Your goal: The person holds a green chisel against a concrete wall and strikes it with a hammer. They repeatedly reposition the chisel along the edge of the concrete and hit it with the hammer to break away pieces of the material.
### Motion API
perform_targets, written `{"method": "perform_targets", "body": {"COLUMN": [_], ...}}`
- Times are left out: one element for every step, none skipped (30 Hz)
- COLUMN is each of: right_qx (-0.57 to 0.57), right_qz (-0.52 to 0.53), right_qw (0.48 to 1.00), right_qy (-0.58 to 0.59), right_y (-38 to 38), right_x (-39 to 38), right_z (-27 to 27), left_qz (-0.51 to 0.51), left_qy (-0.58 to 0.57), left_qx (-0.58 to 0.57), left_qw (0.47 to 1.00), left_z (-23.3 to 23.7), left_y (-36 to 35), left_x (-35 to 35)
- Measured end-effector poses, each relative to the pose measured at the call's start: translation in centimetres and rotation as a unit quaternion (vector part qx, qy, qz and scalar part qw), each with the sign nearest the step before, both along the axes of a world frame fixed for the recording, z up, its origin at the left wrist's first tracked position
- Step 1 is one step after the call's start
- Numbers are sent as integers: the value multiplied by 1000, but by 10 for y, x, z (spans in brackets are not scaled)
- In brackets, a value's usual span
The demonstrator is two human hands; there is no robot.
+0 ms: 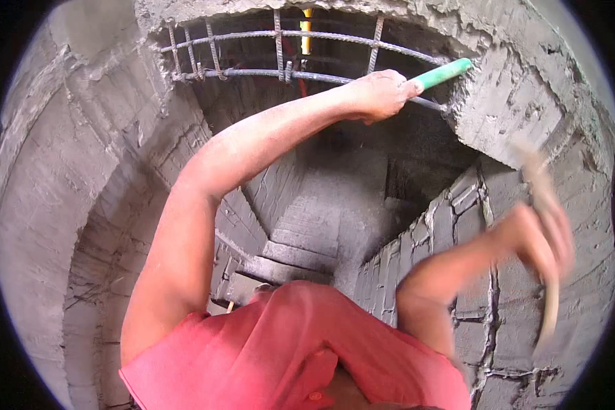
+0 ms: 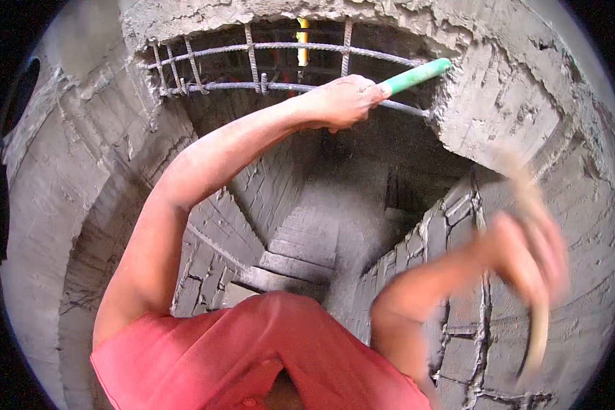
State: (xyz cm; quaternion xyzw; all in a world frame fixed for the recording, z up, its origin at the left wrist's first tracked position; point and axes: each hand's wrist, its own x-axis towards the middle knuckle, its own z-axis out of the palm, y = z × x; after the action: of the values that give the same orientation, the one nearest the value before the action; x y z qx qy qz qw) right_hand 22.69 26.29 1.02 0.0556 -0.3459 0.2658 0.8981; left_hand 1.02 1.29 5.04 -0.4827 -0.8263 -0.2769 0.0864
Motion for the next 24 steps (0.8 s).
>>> {"method": "perform_targets", "body": {"right_qx": [23, -15, -79, -137, -121, -128, -187, -67, 88, 44, 120, 70, 114, 154, 156, 86, 12, 27, 49, -4, -56, -107, -123, -122], "right_qz": [256, 403, 555, 686, 648, 609, 559, 540, 100, 35, -21, 149, 246, 335, 336, 211, 79, -315, 110, 295, 459, 688, 683, 680], "right_qw": [956, 876, 769, 634, 686, 725, 763, 820, 959, 972, 987, 986, 957, 896, 896, 953, 986, 948, 991, 930, 810, 627, 650, 671], "right_qy": [-138, -265, -306, -328, -307, -296, -265, -175, -250, -230, -108, -40, 105, 246, 247, 200, 148, -27, -61, -217, -361, -348, -309, -269], "right_y": [-36, -73, -99, -113, -106, -101, -90, -67, -21, -31, -25, 6, 22, 31, 31, 30, 26, -21, -32, -62, -94, -108, -117, -121], "right_x": [-62, -125, -107, -87, -74, -48, -29, -15, -5, 28, 45, 82, 105, 115, 108, 92, 71, 14, -39, -86, -114, -107, -93, -84], "right_z": [-36, -72, -66, -48, -30, -28, -19, -19, -27, 5, 31, 43, 51, 56, 53, 42, 29, 32, -15, -42, -52, -37, -35, -28], "left_qz": [45, 18, 10, 0, 23, 26, 28, 32, 4, 7, 8, 8, 60, 61, 69, 77, 75, 52, 40, 26, 21, 19, 18, 40], "left_qy": [-134, -11, -10, -5, -98, -108, -98, -75, -22, -23, -8, 9, -80, -79, -34, 12, -18, 19, 20, 19, 19, 36, 58, -19], "left_qx": [-21, -17, -26, -35, -18, -20, -55, -85, -50, -46, -26, -8, -18, -16, -13, -12, -35, -52, -53, -55, -56, -60, -63, -39], "left_qw": [990, 1000, 1000, 999, 995, 994, 993, 993, 999, 999, 1000, 1000, 995, 995, 997, 997, 996, 997, 998, 998, 998, 997, 996, 998], "left_z": [22, 8, 8, 15, 24, 20, 15, 20, 29, 27, 22, 19, 22, 20, 15, 12, 26, 33, 35, 32, 22, 7, 3, 27], "left_y": [-6, 0, -2, -7, -10, -11, -8, -7, -16, -17, -15, -14, -13, -13, -13, -14, -23, -32, -33, -32, -25, -15, -9, -19], "left_x": [33, 11, 16, 19, 26, 24, 19, 12, 34, 31, 27, 23, 27, 20, 8, 2, 9, 11, 11, 10, 1, -14, -25, 17]}}
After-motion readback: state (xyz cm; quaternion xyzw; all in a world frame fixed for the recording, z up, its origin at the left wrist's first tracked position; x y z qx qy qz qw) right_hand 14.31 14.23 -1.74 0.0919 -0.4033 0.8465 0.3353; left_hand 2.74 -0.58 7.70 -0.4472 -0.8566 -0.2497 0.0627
